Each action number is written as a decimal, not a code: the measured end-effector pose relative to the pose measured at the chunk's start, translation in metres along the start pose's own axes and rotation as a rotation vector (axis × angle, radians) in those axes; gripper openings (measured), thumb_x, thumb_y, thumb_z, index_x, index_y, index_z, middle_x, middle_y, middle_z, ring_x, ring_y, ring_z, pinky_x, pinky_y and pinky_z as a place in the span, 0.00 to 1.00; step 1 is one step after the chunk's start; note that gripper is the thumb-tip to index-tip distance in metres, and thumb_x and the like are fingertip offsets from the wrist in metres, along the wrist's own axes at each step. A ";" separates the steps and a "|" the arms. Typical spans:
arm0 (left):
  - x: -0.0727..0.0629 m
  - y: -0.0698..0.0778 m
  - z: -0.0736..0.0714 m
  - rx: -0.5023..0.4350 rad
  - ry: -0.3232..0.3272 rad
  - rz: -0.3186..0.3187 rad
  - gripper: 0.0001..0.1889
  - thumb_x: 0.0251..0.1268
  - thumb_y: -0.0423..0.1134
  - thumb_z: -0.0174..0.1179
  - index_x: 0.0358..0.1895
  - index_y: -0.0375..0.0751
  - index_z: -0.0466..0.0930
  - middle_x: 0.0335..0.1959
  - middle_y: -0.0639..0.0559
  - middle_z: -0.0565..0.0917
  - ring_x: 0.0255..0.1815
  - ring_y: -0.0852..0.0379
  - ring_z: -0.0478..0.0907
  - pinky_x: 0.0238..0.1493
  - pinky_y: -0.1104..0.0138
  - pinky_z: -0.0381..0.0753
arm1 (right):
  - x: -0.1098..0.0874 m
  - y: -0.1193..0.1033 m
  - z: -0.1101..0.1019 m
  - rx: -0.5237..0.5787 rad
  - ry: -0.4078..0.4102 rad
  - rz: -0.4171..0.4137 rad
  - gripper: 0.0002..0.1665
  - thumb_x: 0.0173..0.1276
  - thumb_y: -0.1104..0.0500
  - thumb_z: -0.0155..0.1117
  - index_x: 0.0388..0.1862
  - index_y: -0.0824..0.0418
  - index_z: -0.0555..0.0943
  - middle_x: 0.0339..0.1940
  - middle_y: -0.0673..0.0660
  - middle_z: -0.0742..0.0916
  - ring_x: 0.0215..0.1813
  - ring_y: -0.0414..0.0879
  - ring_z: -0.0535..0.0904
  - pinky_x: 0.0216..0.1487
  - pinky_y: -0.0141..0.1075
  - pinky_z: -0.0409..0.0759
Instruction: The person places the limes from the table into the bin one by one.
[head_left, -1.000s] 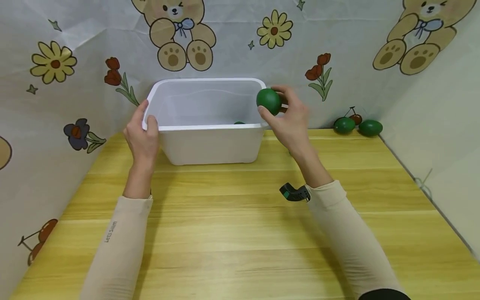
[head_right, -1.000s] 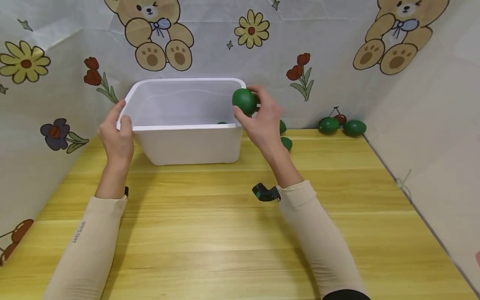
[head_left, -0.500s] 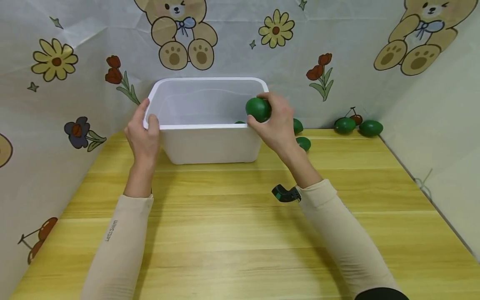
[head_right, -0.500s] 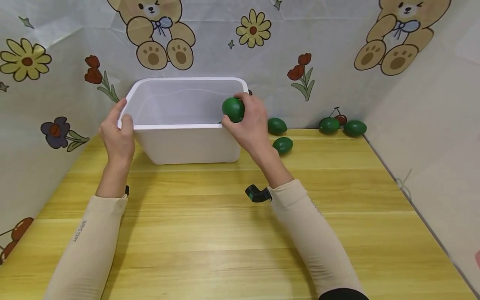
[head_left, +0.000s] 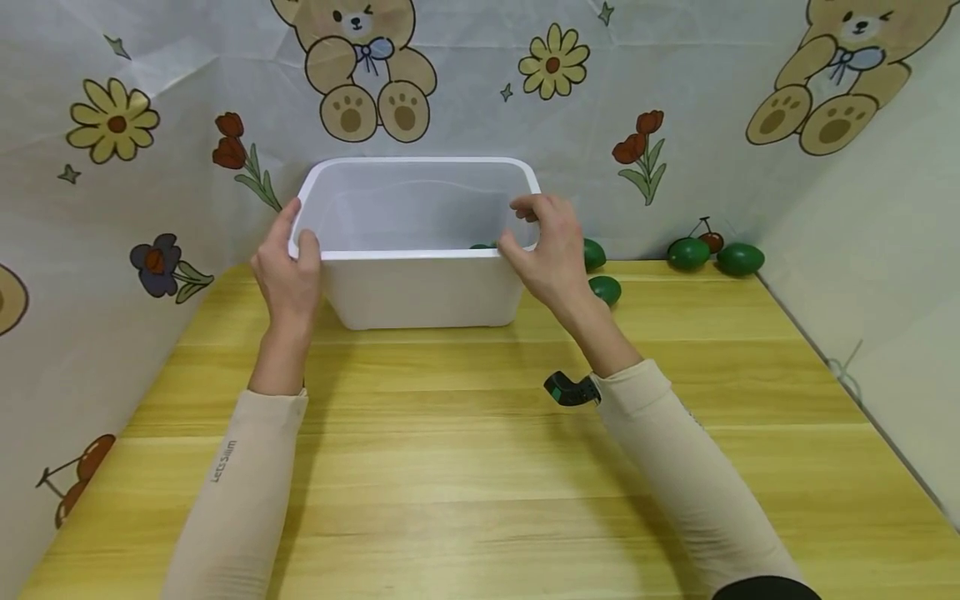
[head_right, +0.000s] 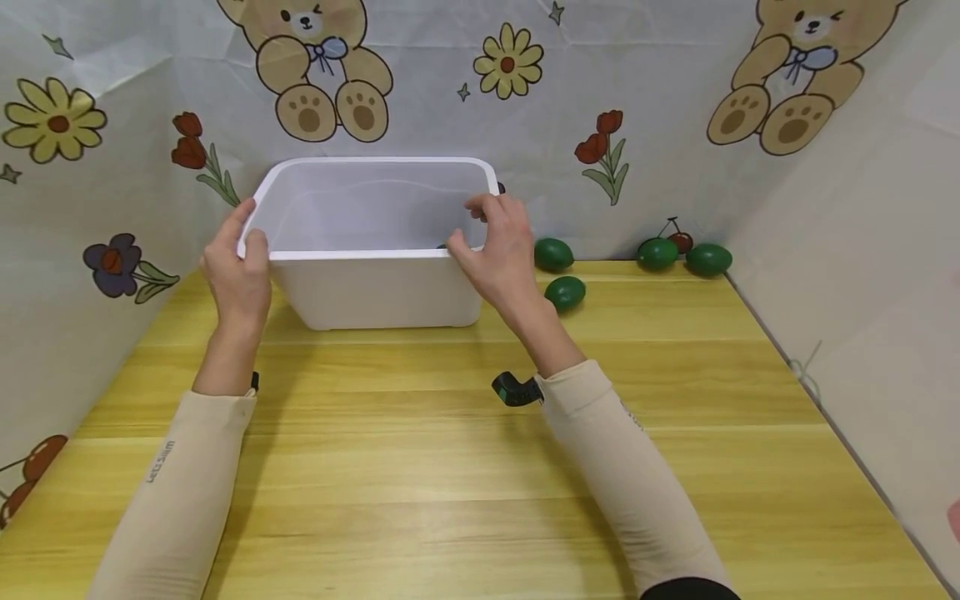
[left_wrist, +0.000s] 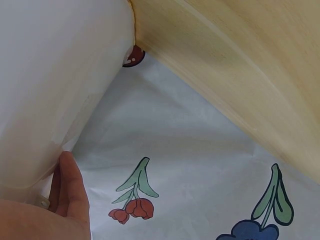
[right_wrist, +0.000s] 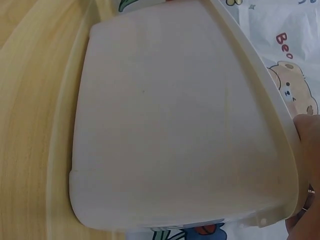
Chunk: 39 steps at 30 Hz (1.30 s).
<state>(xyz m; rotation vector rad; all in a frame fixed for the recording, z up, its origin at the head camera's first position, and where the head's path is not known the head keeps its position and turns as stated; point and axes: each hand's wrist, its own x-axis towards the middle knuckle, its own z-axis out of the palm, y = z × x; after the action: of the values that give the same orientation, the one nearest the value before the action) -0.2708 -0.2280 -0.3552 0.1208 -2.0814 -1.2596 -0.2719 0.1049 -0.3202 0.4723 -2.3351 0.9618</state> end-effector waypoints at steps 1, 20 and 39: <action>0.000 0.000 0.000 0.000 0.001 0.000 0.29 0.72 0.48 0.46 0.73 0.50 0.79 0.70 0.55 0.81 0.71 0.57 0.79 0.70 0.57 0.79 | 0.000 0.001 0.000 0.006 0.009 -0.010 0.21 0.67 0.57 0.65 0.56 0.64 0.84 0.51 0.62 0.87 0.56 0.57 0.78 0.61 0.48 0.76; 0.000 0.000 0.001 -0.004 0.007 0.008 0.29 0.72 0.48 0.46 0.72 0.49 0.79 0.70 0.55 0.82 0.70 0.59 0.79 0.70 0.58 0.80 | -0.012 0.025 -0.016 0.224 0.177 0.055 0.21 0.80 0.53 0.60 0.63 0.64 0.81 0.60 0.61 0.86 0.63 0.51 0.82 0.67 0.43 0.83; 0.001 0.000 0.001 0.006 0.010 0.018 0.28 0.72 0.48 0.46 0.72 0.48 0.79 0.69 0.55 0.82 0.70 0.59 0.80 0.70 0.58 0.80 | -0.041 0.097 -0.043 0.143 0.184 0.287 0.21 0.72 0.63 0.65 0.62 0.67 0.81 0.60 0.62 0.86 0.62 0.55 0.81 0.66 0.51 0.81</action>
<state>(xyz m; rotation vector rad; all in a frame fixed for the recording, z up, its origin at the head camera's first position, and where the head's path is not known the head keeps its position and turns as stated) -0.2722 -0.2280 -0.3552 0.1103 -2.0733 -1.2398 -0.2739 0.2060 -0.3719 0.0960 -2.2129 1.2555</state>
